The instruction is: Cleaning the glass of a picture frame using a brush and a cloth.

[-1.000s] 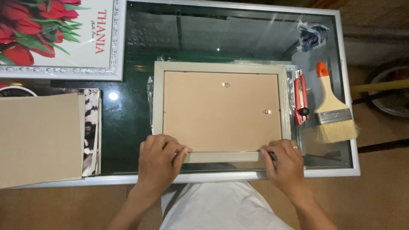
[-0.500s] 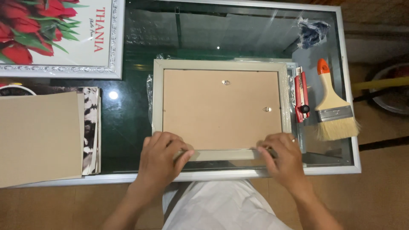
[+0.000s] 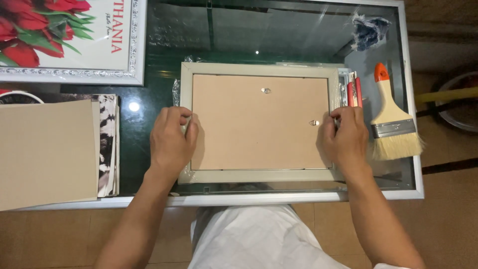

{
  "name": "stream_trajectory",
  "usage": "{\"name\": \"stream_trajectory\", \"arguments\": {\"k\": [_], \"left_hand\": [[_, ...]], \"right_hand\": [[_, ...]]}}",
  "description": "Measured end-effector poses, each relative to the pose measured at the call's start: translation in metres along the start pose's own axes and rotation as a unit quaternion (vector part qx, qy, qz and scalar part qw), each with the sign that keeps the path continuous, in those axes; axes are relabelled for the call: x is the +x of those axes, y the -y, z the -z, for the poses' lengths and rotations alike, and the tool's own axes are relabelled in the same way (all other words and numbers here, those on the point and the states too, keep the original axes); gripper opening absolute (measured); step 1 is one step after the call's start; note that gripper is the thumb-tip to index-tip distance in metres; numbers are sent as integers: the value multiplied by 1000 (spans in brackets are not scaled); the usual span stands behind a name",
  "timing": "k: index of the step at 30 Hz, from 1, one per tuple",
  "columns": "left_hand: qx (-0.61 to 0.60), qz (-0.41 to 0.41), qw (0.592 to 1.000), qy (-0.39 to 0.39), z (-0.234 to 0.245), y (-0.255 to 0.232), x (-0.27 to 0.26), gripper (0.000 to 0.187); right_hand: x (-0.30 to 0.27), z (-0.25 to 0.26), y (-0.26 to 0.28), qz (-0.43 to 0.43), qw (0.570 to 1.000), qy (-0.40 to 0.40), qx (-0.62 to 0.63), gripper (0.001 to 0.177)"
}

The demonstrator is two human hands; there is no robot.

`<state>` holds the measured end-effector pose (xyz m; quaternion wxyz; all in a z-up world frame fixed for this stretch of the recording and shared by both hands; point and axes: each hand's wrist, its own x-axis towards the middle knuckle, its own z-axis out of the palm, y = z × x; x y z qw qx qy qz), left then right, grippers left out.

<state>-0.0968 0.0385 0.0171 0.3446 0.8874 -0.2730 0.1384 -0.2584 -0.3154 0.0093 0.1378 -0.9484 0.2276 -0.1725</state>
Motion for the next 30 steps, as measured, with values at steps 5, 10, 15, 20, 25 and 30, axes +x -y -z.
{"name": "stream_trajectory", "arguments": {"k": [5, 10, 15, 20, 25, 30], "left_hand": [[12, 58, 996, 64, 10, -6, 11, 18], [73, -7, 995, 74, -4, -6, 66, 19], [-39, -80, 994, 68, -67, 28, 105, 16], [-48, -68, 993, 77, -70, 28, 100, 16], [-38, -44, 996, 66, -72, 27, 104, 15], [-42, -45, 996, 71, -70, 25, 104, 15]], "right_hand": [[9, 4, -2, -20, 998, 46, -47, 19], [67, 1, 6, 54, 992, 74, -84, 27], [110, -49, -8, 206, 974, 23, 93, 20], [105, -52, -8, 188, 979, 17, 72, 19], [112, -54, -6, 180, 982, 13, 52, 21], [115, -59, -11, 178, 982, 8, 63, 22]]}}
